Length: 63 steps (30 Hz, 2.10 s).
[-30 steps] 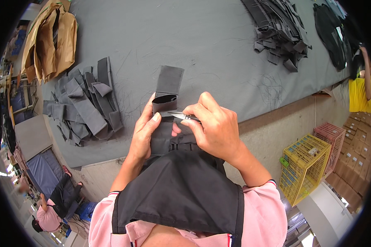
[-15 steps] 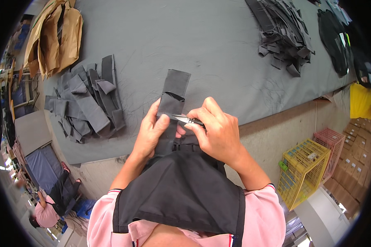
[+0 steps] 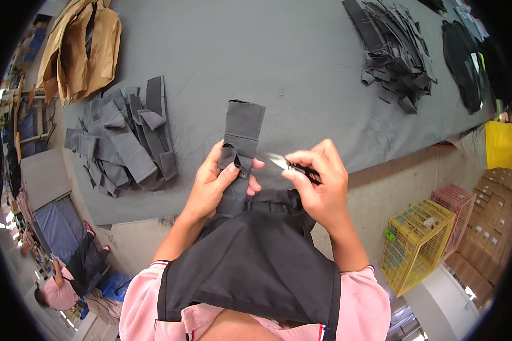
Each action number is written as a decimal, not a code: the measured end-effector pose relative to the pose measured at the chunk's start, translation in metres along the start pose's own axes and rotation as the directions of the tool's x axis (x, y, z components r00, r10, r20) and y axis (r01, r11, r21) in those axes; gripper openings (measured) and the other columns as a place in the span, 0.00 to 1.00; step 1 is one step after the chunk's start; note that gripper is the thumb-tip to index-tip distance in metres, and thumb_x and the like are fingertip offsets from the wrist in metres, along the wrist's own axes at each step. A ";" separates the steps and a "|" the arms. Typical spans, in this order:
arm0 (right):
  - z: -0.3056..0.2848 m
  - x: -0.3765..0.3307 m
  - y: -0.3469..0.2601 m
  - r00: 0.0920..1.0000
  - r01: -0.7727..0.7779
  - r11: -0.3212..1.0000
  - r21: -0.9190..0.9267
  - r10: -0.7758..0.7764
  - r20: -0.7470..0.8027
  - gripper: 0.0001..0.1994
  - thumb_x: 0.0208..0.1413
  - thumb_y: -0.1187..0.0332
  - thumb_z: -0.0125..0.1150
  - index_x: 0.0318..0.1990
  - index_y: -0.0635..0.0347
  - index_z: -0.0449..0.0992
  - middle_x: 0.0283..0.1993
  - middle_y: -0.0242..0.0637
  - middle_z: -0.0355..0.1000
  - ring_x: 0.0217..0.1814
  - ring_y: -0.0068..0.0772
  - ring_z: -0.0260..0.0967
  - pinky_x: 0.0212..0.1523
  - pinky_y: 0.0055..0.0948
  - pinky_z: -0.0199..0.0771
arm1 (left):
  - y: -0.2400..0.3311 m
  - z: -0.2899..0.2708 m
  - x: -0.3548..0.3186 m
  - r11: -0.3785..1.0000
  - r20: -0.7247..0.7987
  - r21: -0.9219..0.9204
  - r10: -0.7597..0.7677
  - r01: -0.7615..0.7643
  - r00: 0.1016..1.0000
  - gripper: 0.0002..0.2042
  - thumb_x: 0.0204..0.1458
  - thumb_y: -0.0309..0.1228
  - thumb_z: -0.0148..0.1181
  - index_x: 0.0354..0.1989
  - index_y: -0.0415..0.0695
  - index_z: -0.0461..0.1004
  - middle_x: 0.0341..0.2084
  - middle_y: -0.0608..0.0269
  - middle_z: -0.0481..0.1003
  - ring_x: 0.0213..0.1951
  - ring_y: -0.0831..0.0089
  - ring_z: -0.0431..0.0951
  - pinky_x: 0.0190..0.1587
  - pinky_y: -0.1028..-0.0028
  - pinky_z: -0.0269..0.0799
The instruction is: The recorder uses a small hook or blade tool to inspect and trim threads or imperfections from pieces of dark grey fabric.
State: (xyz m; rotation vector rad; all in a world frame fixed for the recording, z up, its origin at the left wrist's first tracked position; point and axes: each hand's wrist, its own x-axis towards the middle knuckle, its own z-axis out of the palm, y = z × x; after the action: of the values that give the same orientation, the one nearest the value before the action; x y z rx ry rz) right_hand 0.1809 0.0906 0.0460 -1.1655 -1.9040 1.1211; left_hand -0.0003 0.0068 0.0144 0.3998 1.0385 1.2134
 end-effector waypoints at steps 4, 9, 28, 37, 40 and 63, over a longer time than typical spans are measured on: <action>0.016 0.004 0.001 0.967 0.241 0.952 -0.190 -0.253 -0.042 0.11 0.39 0.76 0.68 0.34 0.61 0.77 0.26 0.32 0.63 0.21 0.27 0.62 0.27 0.26 0.66 | 0.004 0.004 -0.003 0.998 0.057 -0.060 0.017 -0.013 0.998 0.25 0.60 0.32 0.48 0.64 0.41 0.48 0.44 0.48 0.72 0.33 0.67 0.77 0.37 0.70 0.76; 0.017 -0.001 0.004 0.962 0.240 0.928 -0.285 -0.268 -0.062 0.12 0.39 0.77 0.68 0.35 0.60 0.76 0.28 0.34 0.63 0.25 0.26 0.63 0.24 0.24 0.66 | 0.007 0.003 -0.004 0.991 0.034 -0.137 -0.008 0.013 0.999 0.21 0.60 0.32 0.49 0.59 0.40 0.54 0.44 0.47 0.72 0.33 0.65 0.78 0.36 0.69 0.77; 0.032 -0.002 0.021 0.988 0.083 0.996 0.017 -0.080 -0.133 0.12 0.44 0.75 0.67 0.37 0.62 0.74 0.32 0.33 0.62 0.26 0.24 0.64 0.35 0.22 0.70 | 0.013 0.008 -0.005 0.959 0.067 -0.257 -0.109 0.123 0.992 0.17 0.60 0.36 0.50 0.50 0.38 0.60 0.42 0.46 0.73 0.32 0.63 0.79 0.34 0.70 0.78; 0.035 -0.005 0.017 0.915 0.270 0.851 -0.451 -0.372 -0.154 0.14 0.40 0.72 0.69 0.38 0.57 0.75 0.27 0.32 0.63 0.21 0.29 0.63 0.26 0.27 0.69 | 0.014 0.010 -0.007 0.971 0.019 -0.205 -0.118 0.120 0.993 0.17 0.59 0.36 0.51 0.51 0.38 0.59 0.41 0.47 0.74 0.31 0.64 0.79 0.33 0.71 0.78; 0.032 -0.007 0.013 0.911 0.278 0.836 -0.473 -0.385 -0.144 0.15 0.40 0.73 0.69 0.38 0.57 0.76 0.26 0.32 0.63 0.21 0.29 0.63 0.26 0.28 0.69 | 0.014 0.011 -0.007 0.976 0.010 -0.187 -0.117 0.117 0.993 0.18 0.59 0.36 0.51 0.52 0.38 0.59 0.41 0.47 0.74 0.30 0.65 0.79 0.33 0.71 0.78; 0.018 0.003 0.020 0.909 0.355 0.861 -0.364 -0.409 -0.080 0.12 0.39 0.76 0.68 0.35 0.58 0.76 0.24 0.32 0.63 0.21 0.29 0.62 0.24 0.26 0.67 | 0.012 0.010 -0.005 0.981 0.023 -0.121 -0.151 0.152 0.988 0.21 0.59 0.34 0.51 0.56 0.39 0.57 0.40 0.49 0.74 0.28 0.68 0.78 0.30 0.73 0.77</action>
State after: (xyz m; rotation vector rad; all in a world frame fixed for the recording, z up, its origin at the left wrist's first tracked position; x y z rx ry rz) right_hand 0.1721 0.0924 0.0208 -0.9494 -2.1384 0.4797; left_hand 0.0017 0.0094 0.0302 0.2294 0.9595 1.1292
